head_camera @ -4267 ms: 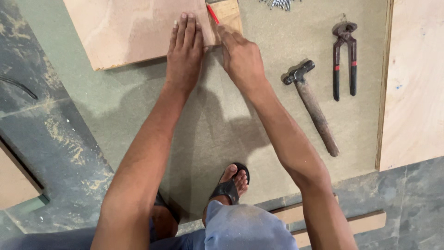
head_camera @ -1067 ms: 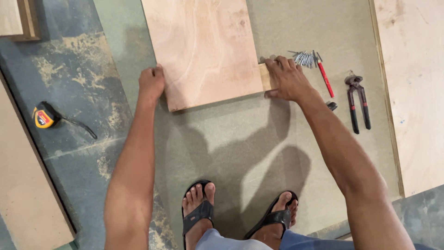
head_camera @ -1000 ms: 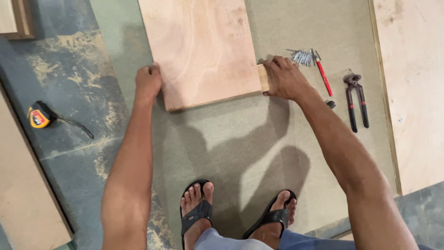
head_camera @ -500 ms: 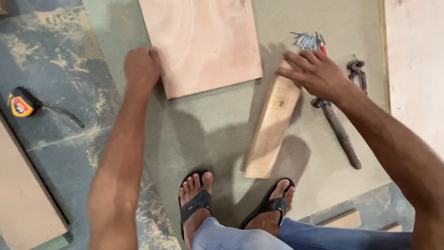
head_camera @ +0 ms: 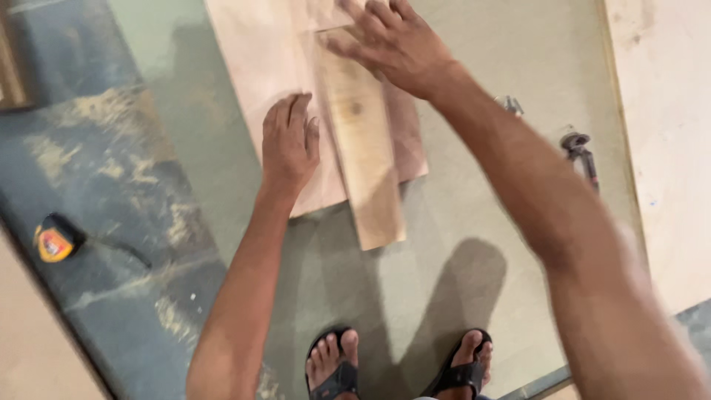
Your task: The person aligns a small wooden block with a larger plywood sheet, marks the position with a pencil, applies glue to the block, and then hammers nails to attach the block to the plywood. The person uses a hammer and nails to secure the pieces together.
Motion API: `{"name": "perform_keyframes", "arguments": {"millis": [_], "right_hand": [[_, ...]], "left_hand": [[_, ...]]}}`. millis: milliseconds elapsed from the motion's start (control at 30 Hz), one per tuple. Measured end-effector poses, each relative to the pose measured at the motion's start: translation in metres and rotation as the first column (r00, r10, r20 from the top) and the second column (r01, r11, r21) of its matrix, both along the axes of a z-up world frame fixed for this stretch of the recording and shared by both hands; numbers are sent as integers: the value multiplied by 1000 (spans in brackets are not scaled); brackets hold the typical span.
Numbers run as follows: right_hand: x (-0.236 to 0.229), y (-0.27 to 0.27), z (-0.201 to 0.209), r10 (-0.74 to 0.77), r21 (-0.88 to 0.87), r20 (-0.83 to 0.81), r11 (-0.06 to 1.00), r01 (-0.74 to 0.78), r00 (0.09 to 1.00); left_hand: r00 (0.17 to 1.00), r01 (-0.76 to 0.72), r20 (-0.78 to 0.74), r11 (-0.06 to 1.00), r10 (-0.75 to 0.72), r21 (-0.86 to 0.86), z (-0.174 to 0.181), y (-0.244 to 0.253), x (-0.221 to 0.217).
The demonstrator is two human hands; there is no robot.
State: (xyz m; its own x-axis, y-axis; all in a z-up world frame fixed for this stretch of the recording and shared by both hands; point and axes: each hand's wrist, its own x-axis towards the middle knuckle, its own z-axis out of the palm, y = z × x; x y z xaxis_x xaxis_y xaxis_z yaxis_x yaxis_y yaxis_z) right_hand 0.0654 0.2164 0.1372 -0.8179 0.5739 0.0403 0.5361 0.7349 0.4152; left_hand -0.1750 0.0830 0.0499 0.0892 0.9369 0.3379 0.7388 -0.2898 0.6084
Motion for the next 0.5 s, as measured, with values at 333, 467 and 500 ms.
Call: {"name": "perform_keyframes", "arguments": {"millis": [333, 467, 500], "right_hand": [[117, 123, -102, -832, -840, -526, 540, -40, -176], [165, 200, -113, -802, -750, -333, 544, -376, -497], [169, 220, -115, -791, -714, -276, 549, -435, -546]], "left_hand": [[963, -147, -261, 948, 71, -283, 15, 99, 97], [958, -157, -279, 932, 63, -328, 16, 102, 97], [956, -164, -289, 914, 55, -371, 16, 102, 97]]}}
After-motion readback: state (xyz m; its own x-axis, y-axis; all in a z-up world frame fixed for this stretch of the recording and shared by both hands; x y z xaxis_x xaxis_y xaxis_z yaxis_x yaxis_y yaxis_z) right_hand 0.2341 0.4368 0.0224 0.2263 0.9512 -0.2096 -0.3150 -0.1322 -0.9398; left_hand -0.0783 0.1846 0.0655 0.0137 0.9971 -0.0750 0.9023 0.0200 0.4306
